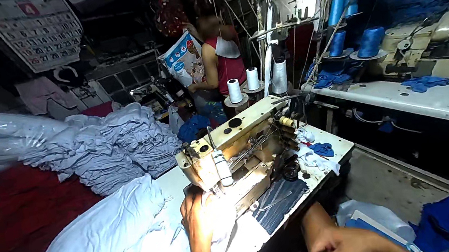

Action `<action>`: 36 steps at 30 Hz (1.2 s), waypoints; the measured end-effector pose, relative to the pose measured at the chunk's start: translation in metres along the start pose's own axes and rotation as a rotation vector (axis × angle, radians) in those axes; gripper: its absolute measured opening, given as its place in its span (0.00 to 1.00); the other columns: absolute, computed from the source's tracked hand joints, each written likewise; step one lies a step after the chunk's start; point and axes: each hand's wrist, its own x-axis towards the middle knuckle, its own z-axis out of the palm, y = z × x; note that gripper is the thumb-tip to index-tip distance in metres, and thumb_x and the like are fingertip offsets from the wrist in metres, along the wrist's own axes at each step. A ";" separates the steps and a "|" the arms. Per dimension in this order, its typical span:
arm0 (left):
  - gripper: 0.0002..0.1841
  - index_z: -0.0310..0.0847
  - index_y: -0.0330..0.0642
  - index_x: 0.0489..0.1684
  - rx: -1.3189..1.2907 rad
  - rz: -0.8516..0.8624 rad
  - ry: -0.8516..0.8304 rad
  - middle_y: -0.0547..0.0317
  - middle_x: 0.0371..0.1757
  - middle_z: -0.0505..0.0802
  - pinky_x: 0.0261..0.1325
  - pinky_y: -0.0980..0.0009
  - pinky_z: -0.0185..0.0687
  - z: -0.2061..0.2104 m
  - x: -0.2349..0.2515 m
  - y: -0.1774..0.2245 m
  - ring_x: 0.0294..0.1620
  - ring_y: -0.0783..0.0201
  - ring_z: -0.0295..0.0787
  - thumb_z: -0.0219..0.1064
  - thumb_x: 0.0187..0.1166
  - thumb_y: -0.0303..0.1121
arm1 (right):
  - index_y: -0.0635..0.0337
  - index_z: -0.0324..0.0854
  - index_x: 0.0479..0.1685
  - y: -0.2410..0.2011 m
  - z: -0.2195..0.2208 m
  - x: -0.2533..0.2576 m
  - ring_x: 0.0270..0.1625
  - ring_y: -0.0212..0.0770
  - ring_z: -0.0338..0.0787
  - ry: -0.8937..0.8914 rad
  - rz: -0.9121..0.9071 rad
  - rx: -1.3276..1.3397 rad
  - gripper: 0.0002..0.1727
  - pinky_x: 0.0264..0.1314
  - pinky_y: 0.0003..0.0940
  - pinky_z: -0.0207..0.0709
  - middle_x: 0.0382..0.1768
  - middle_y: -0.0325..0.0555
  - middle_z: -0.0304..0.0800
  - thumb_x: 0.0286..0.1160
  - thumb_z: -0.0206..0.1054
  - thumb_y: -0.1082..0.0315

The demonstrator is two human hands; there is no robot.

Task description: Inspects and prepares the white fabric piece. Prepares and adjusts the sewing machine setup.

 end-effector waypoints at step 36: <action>0.14 0.83 0.44 0.61 0.069 -0.060 -0.067 0.45 0.57 0.91 0.64 0.38 0.80 -0.026 -0.021 0.029 0.60 0.43 0.88 0.62 0.88 0.40 | 0.40 0.77 0.51 -0.066 -0.285 0.049 0.23 0.25 0.77 1.251 -0.197 0.183 0.04 0.23 0.23 0.75 0.32 0.25 0.81 0.88 0.60 0.56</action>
